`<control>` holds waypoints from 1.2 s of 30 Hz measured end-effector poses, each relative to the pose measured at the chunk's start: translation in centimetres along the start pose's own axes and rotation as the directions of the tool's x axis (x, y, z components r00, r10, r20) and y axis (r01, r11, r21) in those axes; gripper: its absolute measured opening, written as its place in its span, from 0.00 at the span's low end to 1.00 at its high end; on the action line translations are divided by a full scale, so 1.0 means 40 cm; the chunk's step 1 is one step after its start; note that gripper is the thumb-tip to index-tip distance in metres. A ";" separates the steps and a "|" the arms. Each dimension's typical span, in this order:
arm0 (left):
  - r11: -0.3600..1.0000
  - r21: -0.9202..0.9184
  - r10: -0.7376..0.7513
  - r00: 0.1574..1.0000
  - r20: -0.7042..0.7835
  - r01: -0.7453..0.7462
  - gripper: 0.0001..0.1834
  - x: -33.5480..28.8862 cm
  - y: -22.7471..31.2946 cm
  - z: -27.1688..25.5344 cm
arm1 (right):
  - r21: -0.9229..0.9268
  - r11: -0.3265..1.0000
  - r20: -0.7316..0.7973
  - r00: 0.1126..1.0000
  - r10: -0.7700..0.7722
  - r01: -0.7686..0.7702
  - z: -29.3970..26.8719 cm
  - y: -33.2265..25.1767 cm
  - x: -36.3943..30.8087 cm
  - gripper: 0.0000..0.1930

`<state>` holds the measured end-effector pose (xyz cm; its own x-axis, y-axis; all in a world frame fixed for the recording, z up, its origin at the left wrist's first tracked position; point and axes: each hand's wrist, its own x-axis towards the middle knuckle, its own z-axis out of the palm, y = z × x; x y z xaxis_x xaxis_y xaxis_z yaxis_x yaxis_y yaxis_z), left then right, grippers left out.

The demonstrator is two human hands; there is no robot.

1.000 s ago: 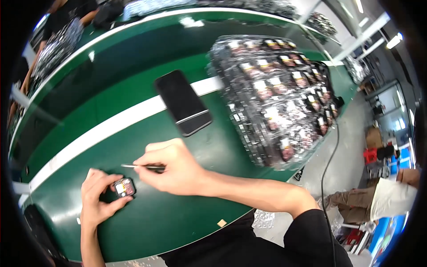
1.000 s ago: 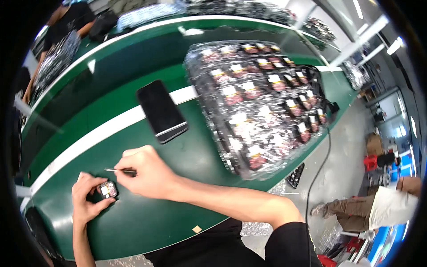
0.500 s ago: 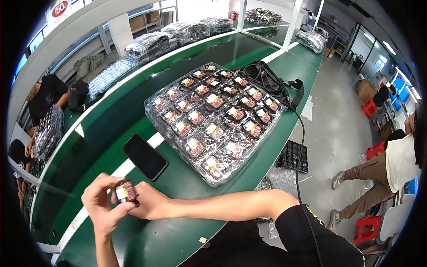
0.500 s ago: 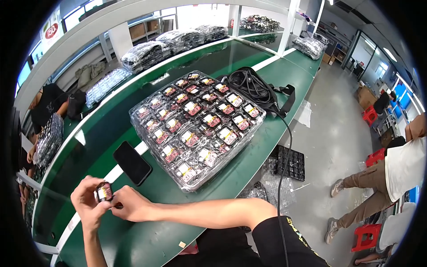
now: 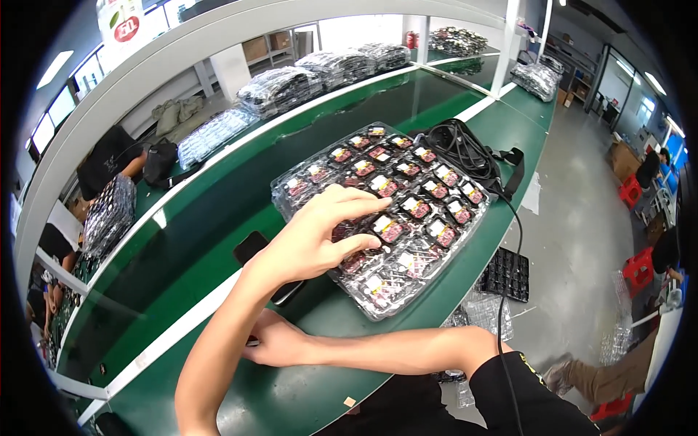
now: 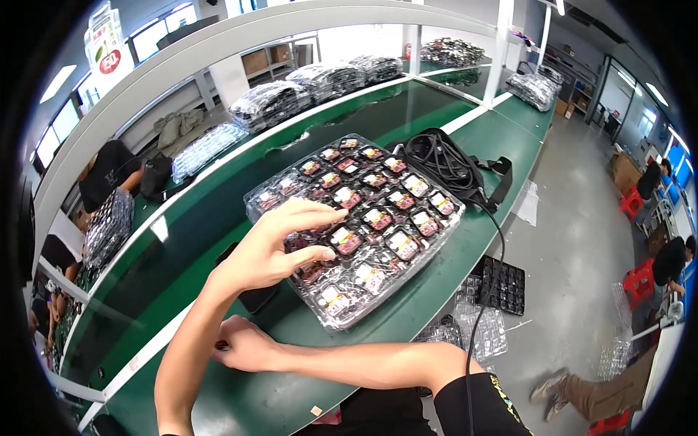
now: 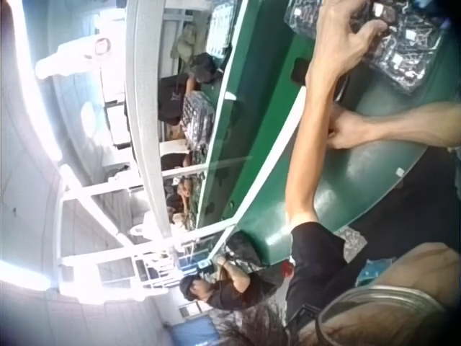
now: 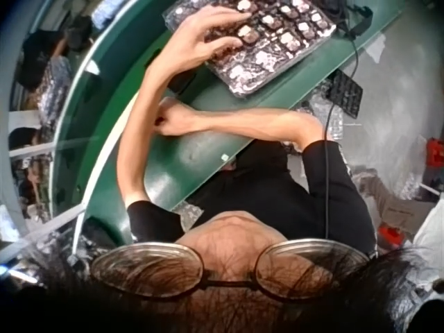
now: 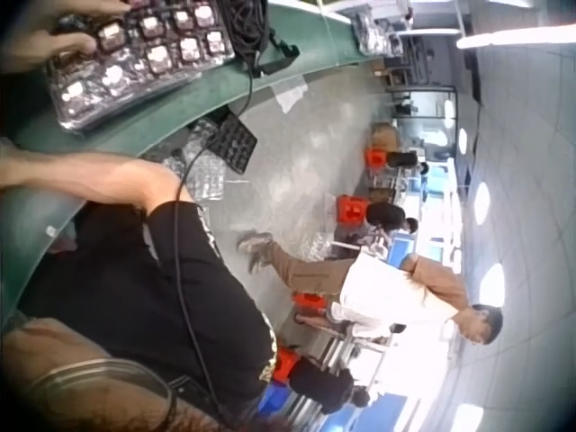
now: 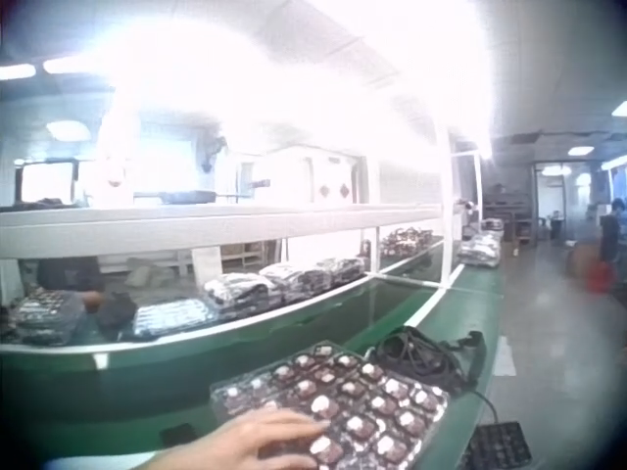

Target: Assemble internal components of a smartwatch using tweezers.

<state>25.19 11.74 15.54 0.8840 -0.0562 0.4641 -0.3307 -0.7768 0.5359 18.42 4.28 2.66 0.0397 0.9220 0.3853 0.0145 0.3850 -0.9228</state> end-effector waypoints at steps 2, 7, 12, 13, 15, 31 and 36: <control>0.999 -0.037 0.007 0.999 -0.034 -0.008 0.28 -0.030 -0.001 -0.023 | -0.025 0.998 -0.005 0.999 -0.049 0.049 0.023 0.022 0.011 0.09; 0.991 0.123 -0.006 0.942 -0.336 0.050 0.19 -0.169 -0.051 -0.051 | -0.126 0.991 -0.071 0.997 -0.044 0.034 -0.020 0.013 -0.002 0.09; 0.860 0.269 -0.245 0.814 -0.526 0.433 0.14 -0.530 -0.135 -0.222 | -0.338 0.941 -0.001 1.000 0.015 -0.015 -0.010 -0.039 0.005 0.07; 0.800 0.309 -0.279 0.774 -0.569 0.515 0.14 -0.619 -0.149 -0.255 | -0.338 0.941 -0.010 1.000 0.025 -0.027 -0.008 -0.038 0.006 0.07; 0.589 0.407 -0.357 0.676 -0.644 0.698 0.14 -0.805 -0.156 -0.321 | -0.335 0.941 -0.007 0.998 0.055 -0.055 -0.006 -0.030 0.004 0.07; -0.184 -0.090 -0.147 -0.118 -0.982 0.979 0.30 -1.646 -0.079 -0.592 | -0.363 0.925 -0.033 0.993 0.112 -0.117 0.000 -0.028 0.015 0.07; -0.234 -0.109 -0.132 -0.142 -0.981 0.966 0.27 -1.659 -0.062 -0.613 | -0.322 0.941 -0.022 0.995 0.098 -0.100 0.001 -0.026 0.000 0.07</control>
<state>-40.74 32.75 0.71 -0.4063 0.7258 0.5551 0.8955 0.1955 0.3998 18.35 3.90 3.62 0.0629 0.9541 0.2928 0.3314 0.2568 -0.9079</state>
